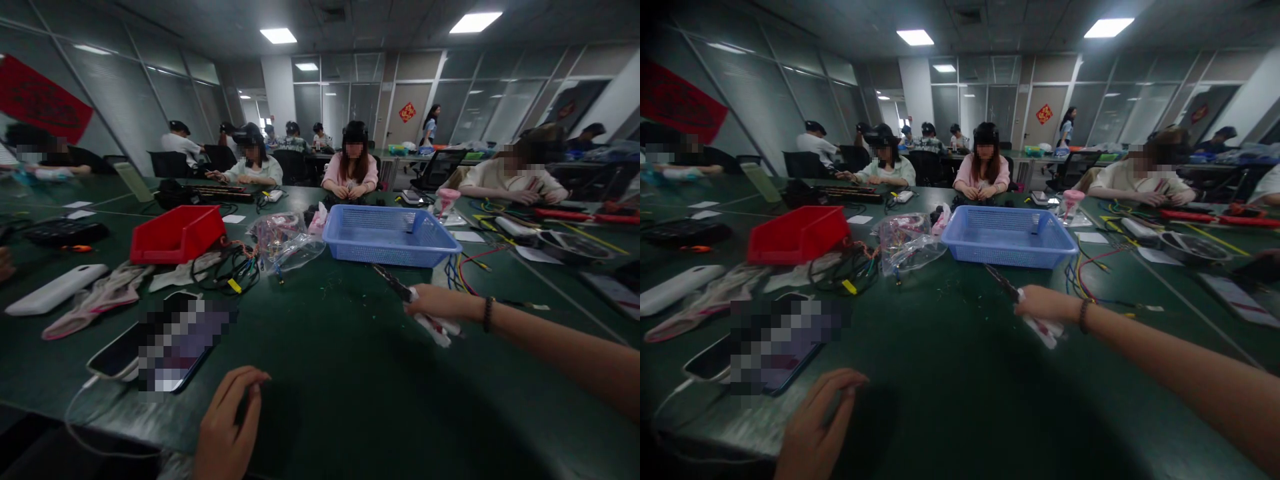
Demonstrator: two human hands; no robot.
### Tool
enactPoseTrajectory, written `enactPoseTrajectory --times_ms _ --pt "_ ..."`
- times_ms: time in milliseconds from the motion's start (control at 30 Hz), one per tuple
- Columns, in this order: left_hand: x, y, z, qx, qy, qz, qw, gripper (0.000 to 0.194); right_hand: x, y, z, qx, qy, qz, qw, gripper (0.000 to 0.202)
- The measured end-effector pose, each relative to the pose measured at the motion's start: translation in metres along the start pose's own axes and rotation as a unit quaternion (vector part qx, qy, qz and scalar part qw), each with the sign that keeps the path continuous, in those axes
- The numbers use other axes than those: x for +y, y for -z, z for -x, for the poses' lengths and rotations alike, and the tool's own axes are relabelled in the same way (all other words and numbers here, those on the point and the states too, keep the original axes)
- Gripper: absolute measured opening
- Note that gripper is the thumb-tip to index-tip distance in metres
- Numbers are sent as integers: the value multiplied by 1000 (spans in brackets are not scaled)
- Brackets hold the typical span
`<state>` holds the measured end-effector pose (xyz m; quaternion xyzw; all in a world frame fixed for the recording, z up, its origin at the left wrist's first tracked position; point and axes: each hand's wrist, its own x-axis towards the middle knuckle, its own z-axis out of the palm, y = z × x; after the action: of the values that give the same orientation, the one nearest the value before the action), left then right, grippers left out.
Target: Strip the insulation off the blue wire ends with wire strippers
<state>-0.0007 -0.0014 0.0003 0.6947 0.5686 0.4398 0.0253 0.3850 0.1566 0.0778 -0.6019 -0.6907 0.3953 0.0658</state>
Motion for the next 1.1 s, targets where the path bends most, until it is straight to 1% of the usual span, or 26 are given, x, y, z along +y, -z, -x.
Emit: enactPoseTrajectory --times_ms 67,100,133,200,300,367,400,433,467,500,567,667,733,767,833,933,1000,1100 --pt "-1 0 0 -3 2 -3 1000 18 5 -10 1 -18 7 -18 1000 13" --pt "-1 0 1 -4 2 -3 1000 18 5 -14 -1 -15 17 -32 999 15" --pt "-2 -1 1 -6 4 -3 1000 18 5 -17 -3 -4 30 -49 998 19" --pt "-2 -1 1 -9 10 -3 1000 19 0 -18 -9 39 63 -88 993 28" --pt "-3 -2 1 -9 23 -5 1000 21 -10 -8 -12 119 113 -136 977 37" --pt "-4 -3 2 -9 30 -8 999 22 -14 5 -8 139 126 -153 970 37" --pt "-4 -3 2 -10 31 -10 999 22 -14 13 -3 125 118 -155 973 34" --pt "-4 -3 1 -11 29 -13 999 22 -12 20 4 99 96 -152 979 30" --pt "-5 -3 1 -11 23 -16 1000 22 -8 26 12 52 60 -137 987 25" --pt "-5 -3 1 -10 15 -19 1000 21 -2 31 22 -10 13 -112 994 21" --pt "-5 -1 0 -7 -5 -27 1000 20 12 37 44 -65 -42 -105 991 16" --pt "-5 1 -1 -10 -26 -39 999 20 37 34 80 -135 -113 -112 978 11" --pt "-5 2 -2 -13 -36 -46 998 20 53 27 99 -155 -135 -137 969 12" --pt "-5 2 -2 -15 -41 -48 998 20 60 24 106 -166 -140 -168 962 15" --pt "-5 1 -2 -18 -47 -51 997 20 71 18 115 -174 -136 -208 953 19" --pt "-5 0 -2 -20 -50 -53 997 20 78 16 114 -146 -105 -207 962 19" --pt "-6 0 -2 -19 -52 -55 997 21 75 18 105 -109 -82 -196 971 19" --pt "-6 -1 -2 -19 -49 -60 997 21 64 22 82 -58 -47 -205 976 21"
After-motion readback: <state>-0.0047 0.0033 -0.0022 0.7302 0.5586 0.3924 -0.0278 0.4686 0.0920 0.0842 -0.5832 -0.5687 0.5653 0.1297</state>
